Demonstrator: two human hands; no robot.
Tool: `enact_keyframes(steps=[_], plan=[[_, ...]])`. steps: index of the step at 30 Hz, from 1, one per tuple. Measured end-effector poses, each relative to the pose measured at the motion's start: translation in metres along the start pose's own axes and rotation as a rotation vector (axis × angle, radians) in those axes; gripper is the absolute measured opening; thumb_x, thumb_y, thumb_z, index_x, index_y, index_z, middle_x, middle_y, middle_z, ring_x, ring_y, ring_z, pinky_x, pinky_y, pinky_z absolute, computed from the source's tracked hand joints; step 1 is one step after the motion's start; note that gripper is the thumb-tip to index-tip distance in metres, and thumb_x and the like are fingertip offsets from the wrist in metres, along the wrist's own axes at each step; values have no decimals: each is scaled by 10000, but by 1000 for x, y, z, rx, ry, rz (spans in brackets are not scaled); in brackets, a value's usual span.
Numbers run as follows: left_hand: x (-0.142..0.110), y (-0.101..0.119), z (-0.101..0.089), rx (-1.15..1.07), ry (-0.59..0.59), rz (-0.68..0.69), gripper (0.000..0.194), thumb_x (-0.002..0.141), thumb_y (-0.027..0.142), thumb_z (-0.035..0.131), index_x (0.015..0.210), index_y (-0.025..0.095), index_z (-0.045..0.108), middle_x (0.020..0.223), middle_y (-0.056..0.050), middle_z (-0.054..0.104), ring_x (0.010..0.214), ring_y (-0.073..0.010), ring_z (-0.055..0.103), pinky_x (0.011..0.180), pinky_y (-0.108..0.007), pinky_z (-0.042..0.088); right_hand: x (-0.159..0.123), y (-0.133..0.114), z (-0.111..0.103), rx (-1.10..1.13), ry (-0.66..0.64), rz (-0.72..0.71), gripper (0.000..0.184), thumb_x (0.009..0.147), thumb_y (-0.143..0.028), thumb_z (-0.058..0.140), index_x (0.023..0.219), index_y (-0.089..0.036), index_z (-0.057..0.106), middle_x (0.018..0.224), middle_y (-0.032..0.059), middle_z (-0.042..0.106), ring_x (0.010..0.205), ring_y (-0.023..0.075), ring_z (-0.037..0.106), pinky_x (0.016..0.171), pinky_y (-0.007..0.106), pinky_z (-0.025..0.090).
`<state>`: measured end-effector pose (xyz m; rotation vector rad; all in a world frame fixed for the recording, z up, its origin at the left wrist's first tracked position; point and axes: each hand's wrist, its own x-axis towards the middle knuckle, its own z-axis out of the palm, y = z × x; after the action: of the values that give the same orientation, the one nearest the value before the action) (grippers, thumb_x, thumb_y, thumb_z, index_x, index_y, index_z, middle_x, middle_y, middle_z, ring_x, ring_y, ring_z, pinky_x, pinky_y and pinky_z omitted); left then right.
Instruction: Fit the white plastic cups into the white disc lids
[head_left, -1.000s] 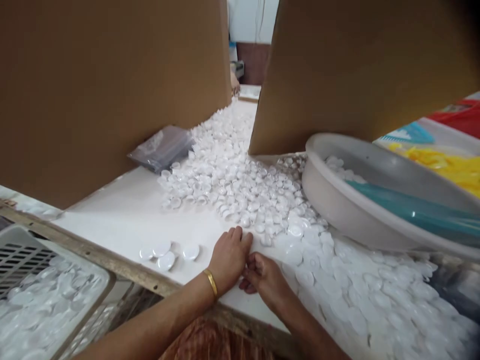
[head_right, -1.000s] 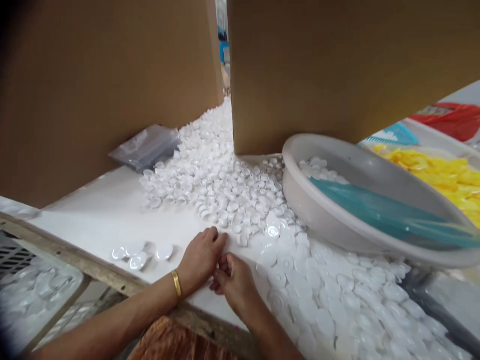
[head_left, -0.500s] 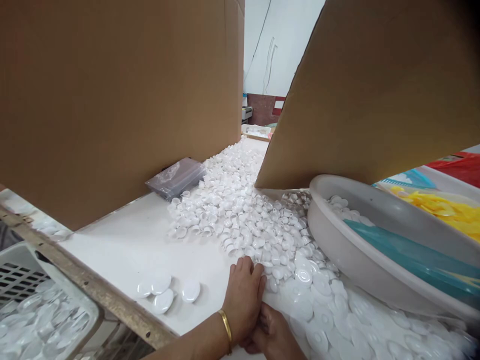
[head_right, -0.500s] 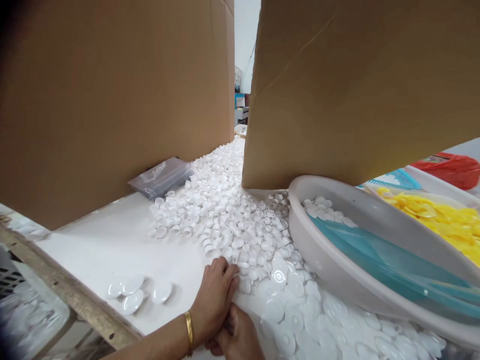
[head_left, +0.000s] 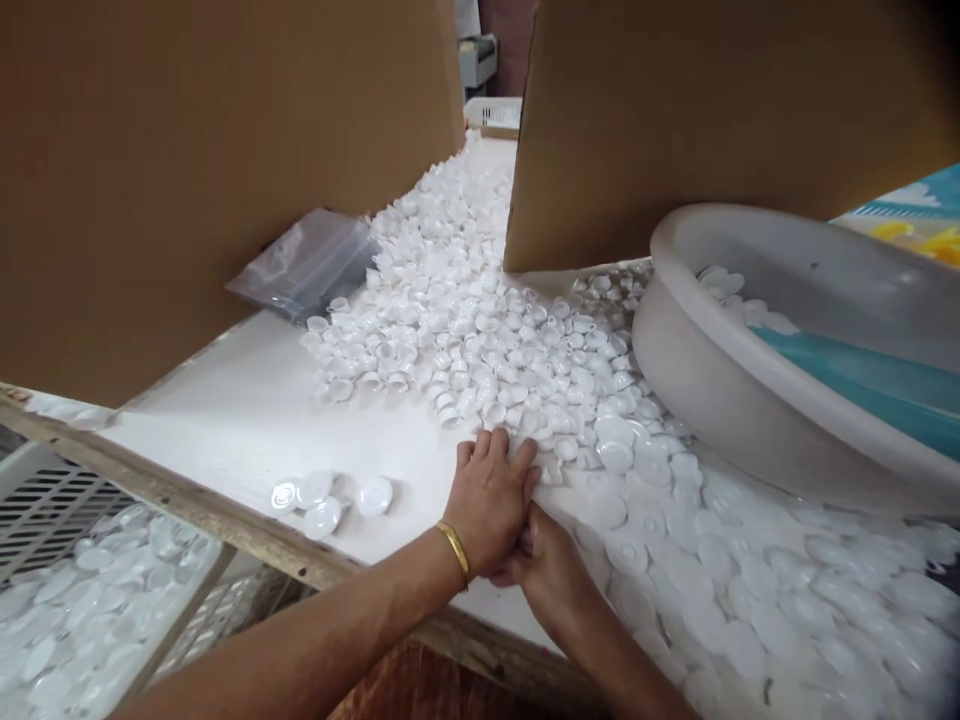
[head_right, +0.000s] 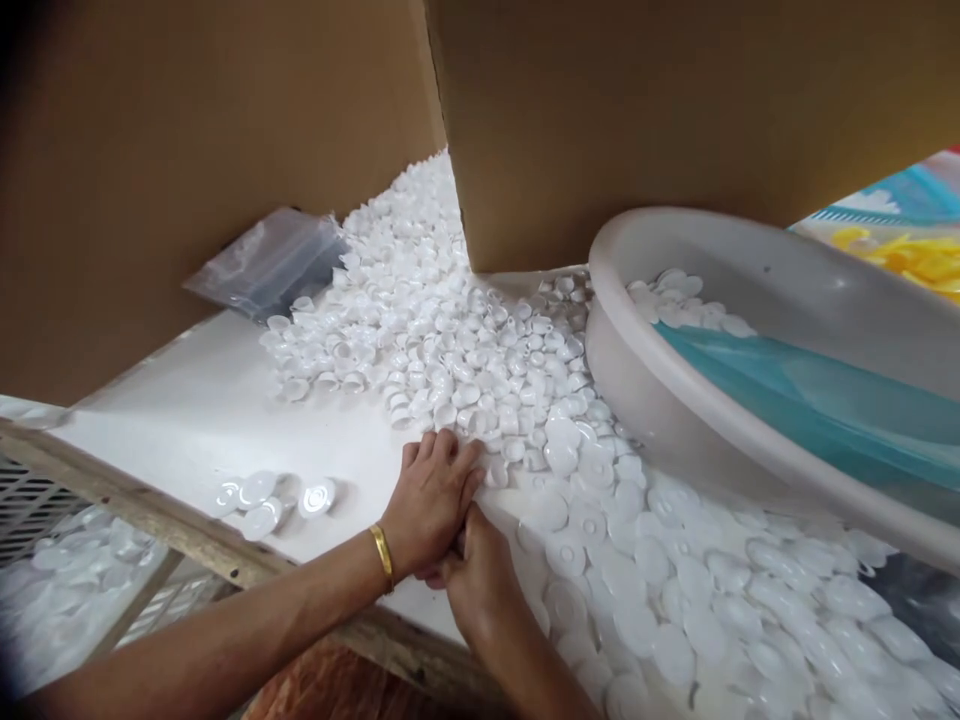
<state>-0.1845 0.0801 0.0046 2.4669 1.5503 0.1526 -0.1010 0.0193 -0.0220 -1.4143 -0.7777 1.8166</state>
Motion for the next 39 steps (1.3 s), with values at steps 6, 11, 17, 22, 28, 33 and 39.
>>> enact_keyframes(steps=[6, 11, 17, 22, 28, 33, 39], plan=[[-5, 2, 2, 63, 63, -40, 338, 914, 348, 317, 1178, 239, 497, 1014, -90, 484, 954, -247, 413, 817, -408, 329, -5, -1, 0, -50, -19, -46, 312, 663, -191, 561, 960, -196, 467, 799, 14, 637, 595, 167, 621, 527, 285, 501], [-18, -28, -11, 192, 112, -73, 434, 899, 455, 310, 1269, 286, 463, 1054, -123, 500, 981, -289, 428, 817, -442, 323, -21, -9, -17, -461, 95, -183, 168, 775, -253, 531, 935, -203, 512, 731, -10, 579, 551, 129, 575, 538, 271, 459], [-27, -79, -32, 309, 88, -139, 464, 924, 444, 237, 1269, 216, 447, 908, -112, 559, 834, -245, 511, 634, -317, 345, -18, -36, -42, -1243, 478, -479, 209, 854, -276, 530, 1052, -209, 532, 1049, 73, 557, 676, 155, 556, 536, 267, 354], [-28, -97, -31, 238, 137, -197, 393, 949, 391, 229, 1228, 224, 450, 1024, -44, 616, 696, -179, 558, 517, -276, 288, -12, -41, -32, -1330, 381, -443, 78, 867, -174, 500, 814, -169, 556, 882, 50, 586, 697, 142, 550, 516, 227, 311], [-29, -88, -37, 241, 154, -120, 322, 942, 339, 287, 1118, 241, 538, 901, -22, 609, 664, -158, 539, 507, -266, 277, -17, -30, -10, -791, -1, -116, 184, 856, -197, 465, 700, -165, 557, 598, -19, 587, 460, 71, 513, 487, 183, 370], [-30, -51, -30, -46, 87, 71, 280, 920, 303, 360, 1094, 217, 562, 900, -26, 581, 698, -138, 541, 593, -257, 384, -16, -28, -17, -803, 43, -108, 198, 847, -254, 494, 691, -164, 576, 591, -16, 604, 412, 68, 512, 463, 188, 374], [-47, -21, -10, -203, -152, 135, 256, 906, 302, 395, 1031, 206, 596, 906, -45, 549, 786, -169, 560, 695, -290, 438, -37, -42, -65, -1293, 512, -371, 165, 858, -277, 515, 969, -189, 600, 966, 48, 633, 821, 189, 603, 633, 278, 428]])
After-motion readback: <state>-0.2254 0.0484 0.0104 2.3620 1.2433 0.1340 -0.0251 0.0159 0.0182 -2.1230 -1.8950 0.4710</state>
